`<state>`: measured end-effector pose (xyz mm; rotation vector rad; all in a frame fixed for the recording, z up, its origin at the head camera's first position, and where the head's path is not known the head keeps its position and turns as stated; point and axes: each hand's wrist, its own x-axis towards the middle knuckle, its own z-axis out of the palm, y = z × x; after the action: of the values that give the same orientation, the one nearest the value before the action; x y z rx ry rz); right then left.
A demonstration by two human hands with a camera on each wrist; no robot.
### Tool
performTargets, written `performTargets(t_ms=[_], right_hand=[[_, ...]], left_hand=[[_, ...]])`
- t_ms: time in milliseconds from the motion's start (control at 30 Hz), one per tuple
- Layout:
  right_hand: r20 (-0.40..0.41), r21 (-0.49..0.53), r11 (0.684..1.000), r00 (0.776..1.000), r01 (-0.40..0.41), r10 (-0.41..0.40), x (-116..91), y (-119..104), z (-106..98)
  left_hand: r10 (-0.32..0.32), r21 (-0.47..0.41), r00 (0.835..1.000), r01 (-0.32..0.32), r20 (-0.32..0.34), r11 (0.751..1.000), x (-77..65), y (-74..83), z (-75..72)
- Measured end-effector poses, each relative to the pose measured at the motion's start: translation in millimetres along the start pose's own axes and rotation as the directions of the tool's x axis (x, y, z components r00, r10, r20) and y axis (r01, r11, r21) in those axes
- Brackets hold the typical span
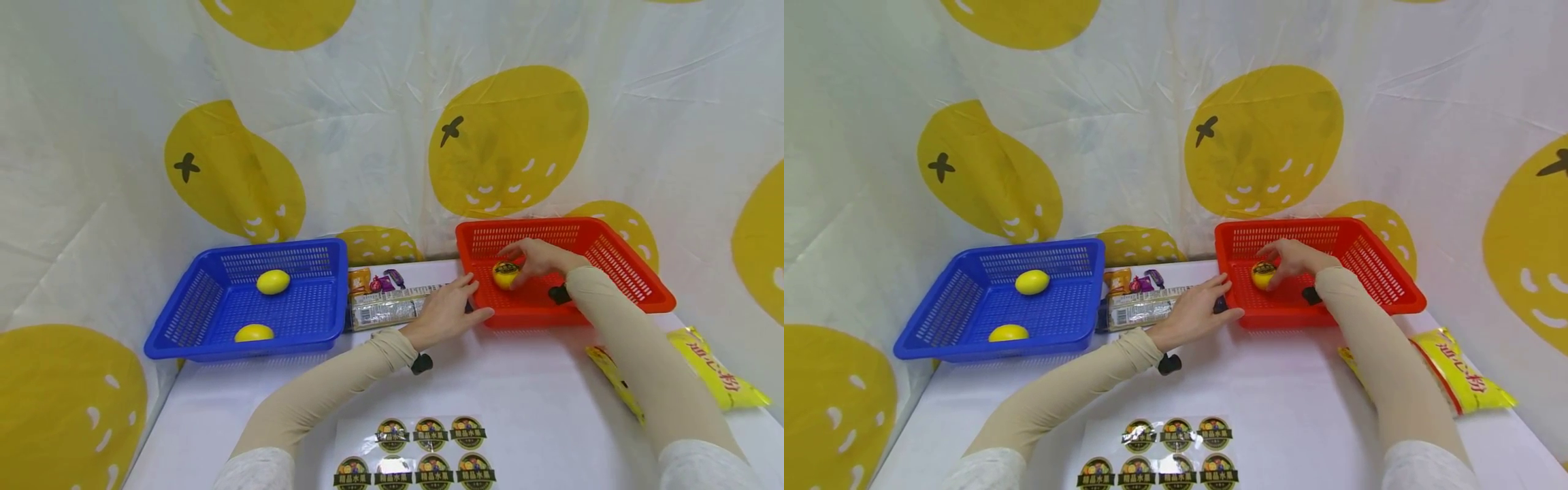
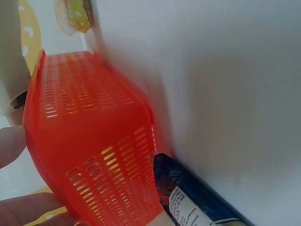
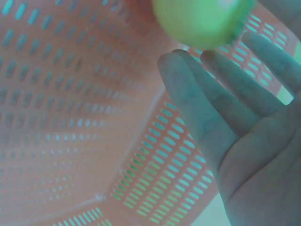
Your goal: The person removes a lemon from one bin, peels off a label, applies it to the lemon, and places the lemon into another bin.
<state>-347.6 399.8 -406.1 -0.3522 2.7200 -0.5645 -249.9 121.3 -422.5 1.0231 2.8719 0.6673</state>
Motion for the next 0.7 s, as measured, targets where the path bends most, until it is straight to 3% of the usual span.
performTargets(t_ms=[133, 400, 700], right_hand=[[-0.022, 0.026, 1.000, 1.000, 0.012, -0.011, -10, -3, -10], [-0.094, -0.032, 0.996, 0.991, 0.088, -0.090, -30, -17, -25], [-0.176, -0.077, 0.991, 0.976, 0.113, -0.125, -66, -45, -29]], left_hand=[[-0.002, -0.003, 1.000, 0.002, 0.007, 1.000, -0.2, 1.1, -1.4], [-0.014, 0.004, 1.000, 0.013, 0.001, 1.000, -1.1, -0.8, -2.5], [-0.002, -0.011, 1.000, 0.002, -0.010, 1.000, 0.3, 1.0, -0.5]])
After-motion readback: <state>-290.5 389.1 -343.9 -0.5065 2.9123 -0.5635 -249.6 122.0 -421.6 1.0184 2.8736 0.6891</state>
